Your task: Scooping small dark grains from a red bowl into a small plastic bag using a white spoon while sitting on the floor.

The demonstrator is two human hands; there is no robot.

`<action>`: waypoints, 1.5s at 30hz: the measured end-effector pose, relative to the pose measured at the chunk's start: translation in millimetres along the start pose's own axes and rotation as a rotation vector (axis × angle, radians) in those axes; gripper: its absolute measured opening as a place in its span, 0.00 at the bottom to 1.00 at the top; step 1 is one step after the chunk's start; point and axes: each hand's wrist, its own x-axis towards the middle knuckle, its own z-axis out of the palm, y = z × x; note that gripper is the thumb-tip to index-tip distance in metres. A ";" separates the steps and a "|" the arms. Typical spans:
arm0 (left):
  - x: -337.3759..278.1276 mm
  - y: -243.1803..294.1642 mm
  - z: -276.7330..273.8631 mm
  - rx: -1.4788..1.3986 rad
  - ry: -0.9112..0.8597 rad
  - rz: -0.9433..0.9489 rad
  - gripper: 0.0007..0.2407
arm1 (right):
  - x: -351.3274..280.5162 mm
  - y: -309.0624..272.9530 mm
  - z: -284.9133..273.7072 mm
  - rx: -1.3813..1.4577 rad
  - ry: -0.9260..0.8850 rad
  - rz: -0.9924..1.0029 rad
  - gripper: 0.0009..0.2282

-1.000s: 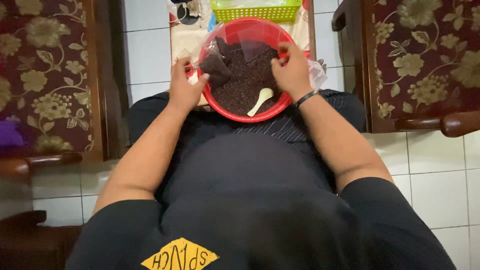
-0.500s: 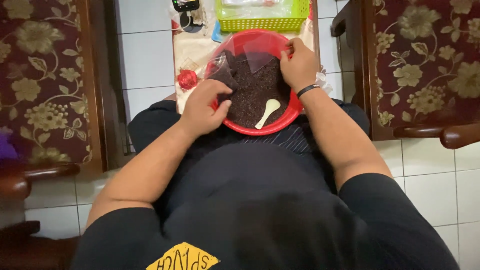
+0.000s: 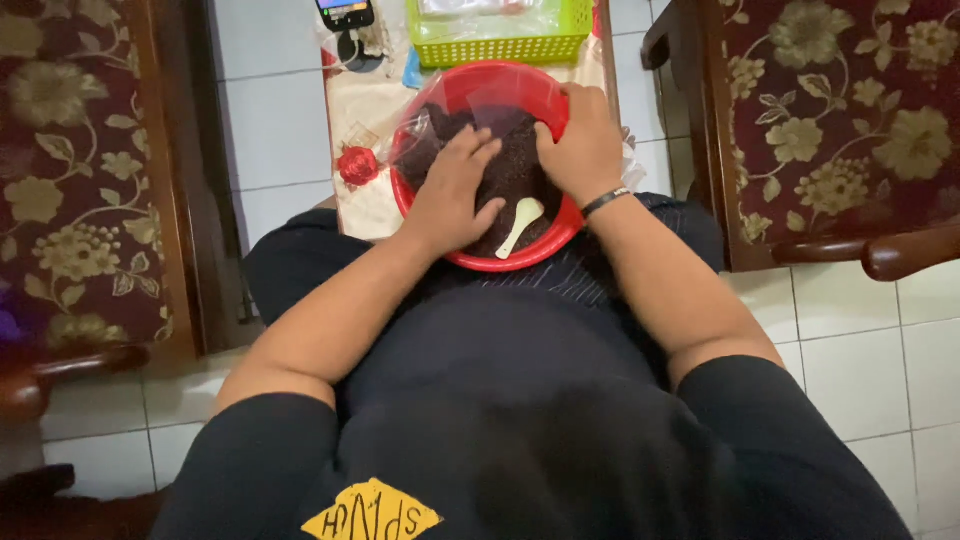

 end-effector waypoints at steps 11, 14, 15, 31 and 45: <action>-25.1 -13.2 3.9 -0.013 0.012 0.097 0.20 | 26.6 25.2 57.8 -0.087 -0.115 -0.070 0.12; -11.6 -13.1 0.3 0.031 0.025 0.104 0.24 | 18.4 22.4 41.6 -0.085 -0.086 -0.039 0.09; -7.2 -12.1 -0.5 0.068 0.034 0.098 0.28 | 14.0 17.9 30.3 -0.052 -0.054 -0.046 0.09; 10.5 32.0 14.3 -0.012 -0.109 0.101 0.57 | -22.9 -47.8 -72.1 0.686 -0.375 0.477 0.11; -3.9 27.6 28.2 -0.372 -0.017 -0.035 0.50 | -50.0 -35.3 -57.6 1.125 -0.567 0.382 0.24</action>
